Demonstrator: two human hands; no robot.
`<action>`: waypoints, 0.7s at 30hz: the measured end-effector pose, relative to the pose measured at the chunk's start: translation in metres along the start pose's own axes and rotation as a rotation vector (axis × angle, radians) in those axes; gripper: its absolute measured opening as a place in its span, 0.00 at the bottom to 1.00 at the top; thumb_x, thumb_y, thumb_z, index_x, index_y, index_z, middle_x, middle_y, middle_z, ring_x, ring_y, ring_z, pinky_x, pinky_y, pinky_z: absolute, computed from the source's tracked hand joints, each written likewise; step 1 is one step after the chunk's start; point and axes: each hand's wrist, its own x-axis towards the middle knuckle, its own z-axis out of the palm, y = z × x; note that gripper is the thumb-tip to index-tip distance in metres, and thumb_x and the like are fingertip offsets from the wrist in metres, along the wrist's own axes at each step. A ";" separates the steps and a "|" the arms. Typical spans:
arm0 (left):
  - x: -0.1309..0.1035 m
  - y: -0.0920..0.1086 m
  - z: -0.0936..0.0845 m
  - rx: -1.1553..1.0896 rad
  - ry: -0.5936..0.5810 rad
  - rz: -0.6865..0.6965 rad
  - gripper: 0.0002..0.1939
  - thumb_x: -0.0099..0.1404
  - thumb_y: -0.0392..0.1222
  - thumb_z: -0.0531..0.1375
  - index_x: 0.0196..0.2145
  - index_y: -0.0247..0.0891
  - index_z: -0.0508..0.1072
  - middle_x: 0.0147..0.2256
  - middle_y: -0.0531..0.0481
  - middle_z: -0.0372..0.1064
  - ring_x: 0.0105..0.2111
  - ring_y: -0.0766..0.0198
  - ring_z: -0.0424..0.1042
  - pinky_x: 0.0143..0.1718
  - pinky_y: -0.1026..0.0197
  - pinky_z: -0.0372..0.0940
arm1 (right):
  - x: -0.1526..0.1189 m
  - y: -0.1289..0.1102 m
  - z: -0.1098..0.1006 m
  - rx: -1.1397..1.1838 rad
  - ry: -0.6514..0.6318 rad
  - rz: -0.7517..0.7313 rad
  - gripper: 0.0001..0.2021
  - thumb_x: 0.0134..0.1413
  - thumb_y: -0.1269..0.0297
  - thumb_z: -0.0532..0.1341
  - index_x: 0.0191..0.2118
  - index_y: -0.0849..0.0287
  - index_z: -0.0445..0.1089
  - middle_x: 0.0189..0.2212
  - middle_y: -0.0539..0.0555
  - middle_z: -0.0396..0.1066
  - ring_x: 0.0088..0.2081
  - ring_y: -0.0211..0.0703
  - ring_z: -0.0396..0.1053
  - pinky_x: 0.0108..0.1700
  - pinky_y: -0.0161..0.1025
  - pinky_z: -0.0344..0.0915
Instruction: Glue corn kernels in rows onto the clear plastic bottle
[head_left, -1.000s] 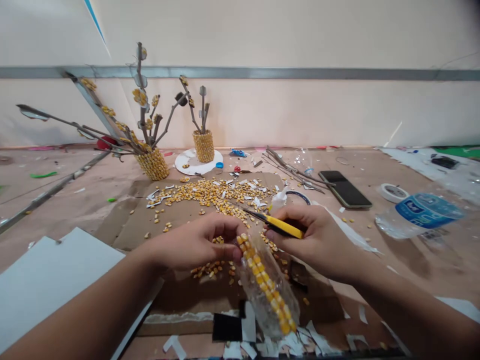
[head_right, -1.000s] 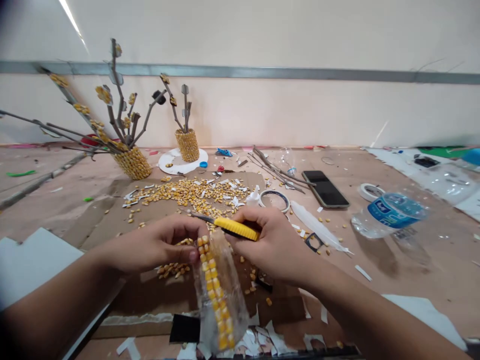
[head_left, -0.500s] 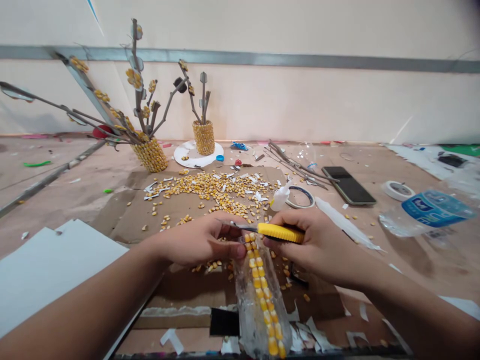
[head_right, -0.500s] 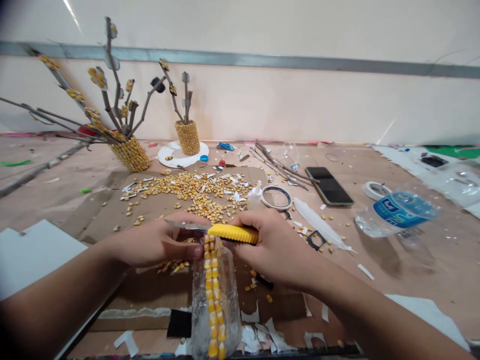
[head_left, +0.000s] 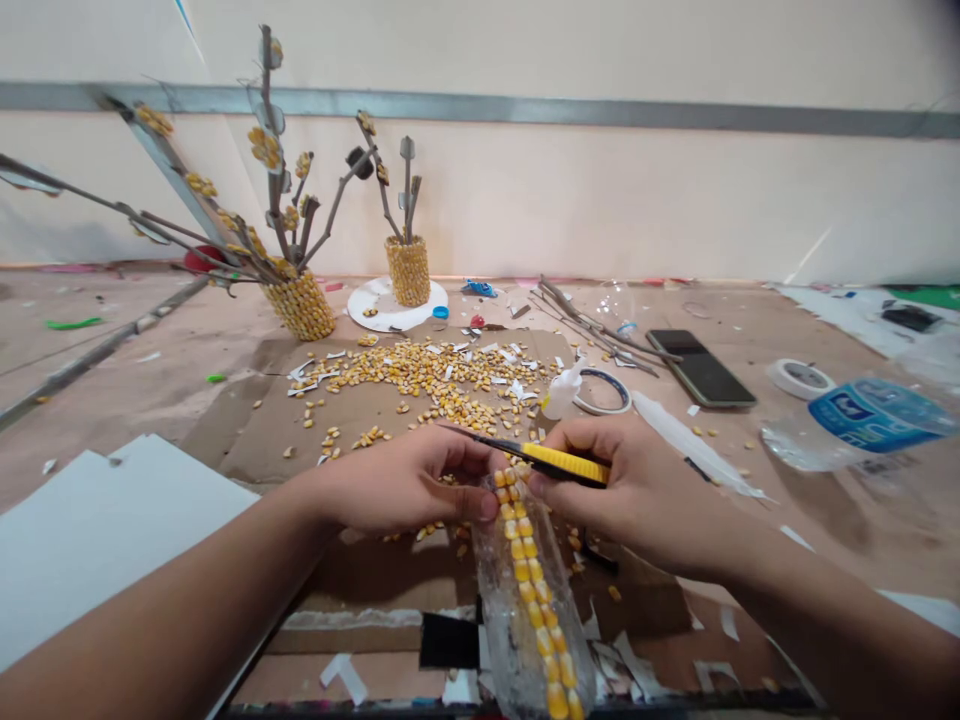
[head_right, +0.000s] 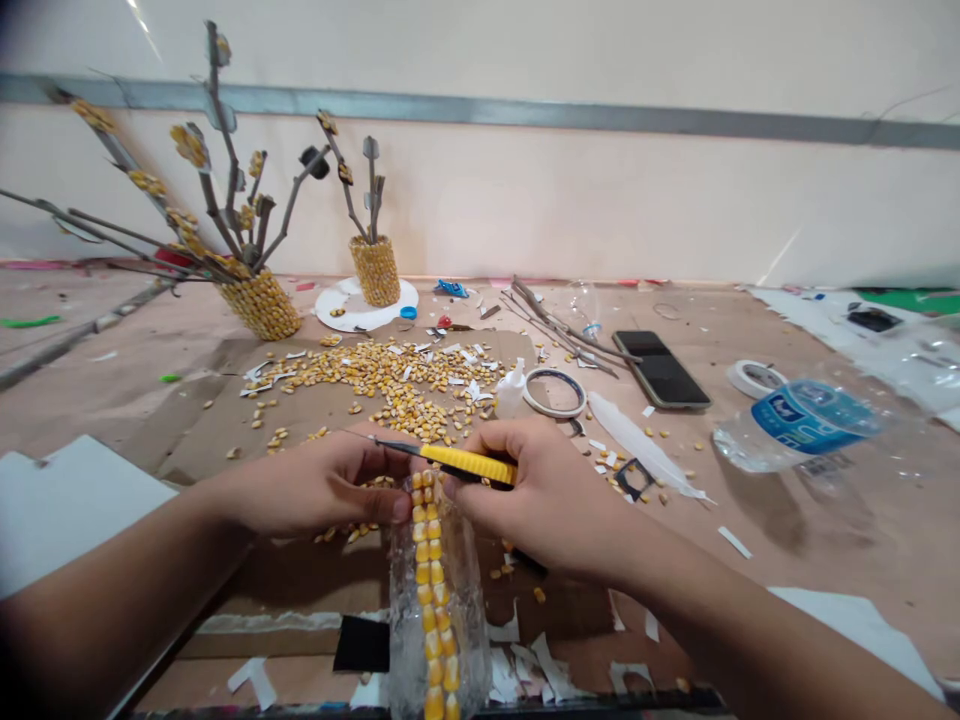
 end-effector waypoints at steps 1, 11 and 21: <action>0.000 0.000 0.000 0.007 -0.006 0.001 0.10 0.67 0.45 0.69 0.37 0.36 0.76 0.35 0.50 0.71 0.37 0.62 0.69 0.41 0.62 0.67 | -0.001 0.000 0.000 0.006 -0.004 0.005 0.10 0.55 0.57 0.67 0.29 0.57 0.72 0.21 0.45 0.61 0.22 0.34 0.56 0.23 0.33 0.51; -0.002 0.003 0.003 0.002 -0.014 -0.010 0.10 0.68 0.45 0.68 0.37 0.36 0.75 0.36 0.51 0.70 0.37 0.62 0.68 0.41 0.62 0.66 | 0.001 -0.002 0.004 0.029 0.021 -0.016 0.10 0.55 0.58 0.67 0.28 0.57 0.71 0.20 0.45 0.61 0.22 0.35 0.55 0.22 0.33 0.51; -0.003 0.005 0.003 0.061 0.002 -0.028 0.11 0.68 0.47 0.68 0.39 0.37 0.76 0.38 0.50 0.72 0.39 0.60 0.69 0.42 0.61 0.67 | -0.001 -0.002 0.006 0.034 0.033 -0.065 0.07 0.54 0.62 0.66 0.27 0.57 0.72 0.20 0.45 0.63 0.23 0.34 0.56 0.24 0.33 0.53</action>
